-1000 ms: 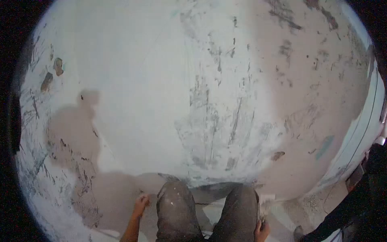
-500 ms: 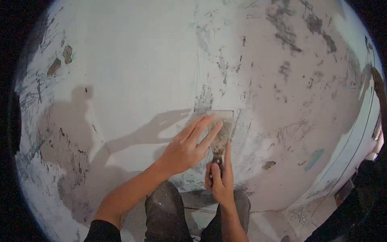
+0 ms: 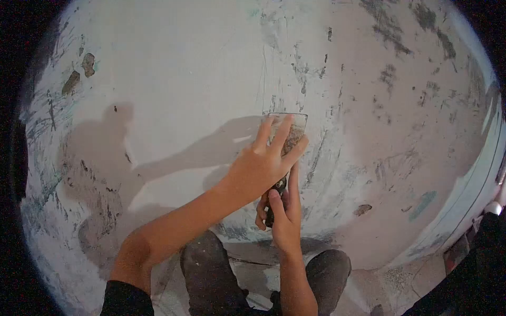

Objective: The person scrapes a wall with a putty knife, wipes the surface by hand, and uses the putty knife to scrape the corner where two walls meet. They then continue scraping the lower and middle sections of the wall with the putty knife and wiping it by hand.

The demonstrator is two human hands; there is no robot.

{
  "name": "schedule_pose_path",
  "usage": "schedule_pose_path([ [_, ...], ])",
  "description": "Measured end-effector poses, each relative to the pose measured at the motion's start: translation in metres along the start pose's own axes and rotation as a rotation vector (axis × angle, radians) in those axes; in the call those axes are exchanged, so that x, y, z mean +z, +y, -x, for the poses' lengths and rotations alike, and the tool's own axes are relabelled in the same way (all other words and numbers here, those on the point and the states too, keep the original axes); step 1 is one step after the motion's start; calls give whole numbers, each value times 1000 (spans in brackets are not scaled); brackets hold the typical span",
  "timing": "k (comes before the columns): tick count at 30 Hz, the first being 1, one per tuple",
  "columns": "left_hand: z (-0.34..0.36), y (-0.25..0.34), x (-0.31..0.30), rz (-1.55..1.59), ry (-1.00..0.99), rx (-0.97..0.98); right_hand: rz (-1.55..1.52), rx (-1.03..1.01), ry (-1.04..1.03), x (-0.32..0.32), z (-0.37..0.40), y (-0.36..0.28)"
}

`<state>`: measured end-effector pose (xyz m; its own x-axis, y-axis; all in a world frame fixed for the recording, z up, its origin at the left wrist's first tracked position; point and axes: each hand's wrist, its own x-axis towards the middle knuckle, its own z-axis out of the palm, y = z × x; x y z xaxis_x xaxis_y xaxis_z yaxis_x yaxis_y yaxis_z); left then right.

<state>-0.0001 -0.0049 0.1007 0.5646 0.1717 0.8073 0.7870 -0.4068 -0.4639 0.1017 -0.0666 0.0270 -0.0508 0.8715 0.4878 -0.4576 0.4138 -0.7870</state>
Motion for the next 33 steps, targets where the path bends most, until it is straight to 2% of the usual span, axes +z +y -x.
schedule_pose_path([
  [6, 0, 1, -10, -28, -29, -1, -61, 42, -50, -2, 15, 4],
  [9, -2, -1, -6, -20, -35, 2, -38, 9, 12, 6, 12, 1],
  [15, -1, -1, -8, -32, -14, 10, 41, -76, 5, 8, 9, 14],
  [20, 2, 0, -3, -48, -6, 1, -36, -37, 70, 15, 9, 15],
  [23, 0, -5, -2, 11, 44, 16, -33, -41, 57, 14, 7, 12],
  [26, 4, 1, 3, -67, 10, 6, -29, -97, 52, 6, 2, 33],
  [29, 3, -5, -2, -44, 12, 22, -49, -133, 20, 15, 0, 28],
  [31, 4, -4, 0, -54, 13, 6, -56, -54, 67, 16, -1, 28],
  [33, 1, -7, -1, -42, 10, 1, -65, -70, 52, 14, -2, 27],
])
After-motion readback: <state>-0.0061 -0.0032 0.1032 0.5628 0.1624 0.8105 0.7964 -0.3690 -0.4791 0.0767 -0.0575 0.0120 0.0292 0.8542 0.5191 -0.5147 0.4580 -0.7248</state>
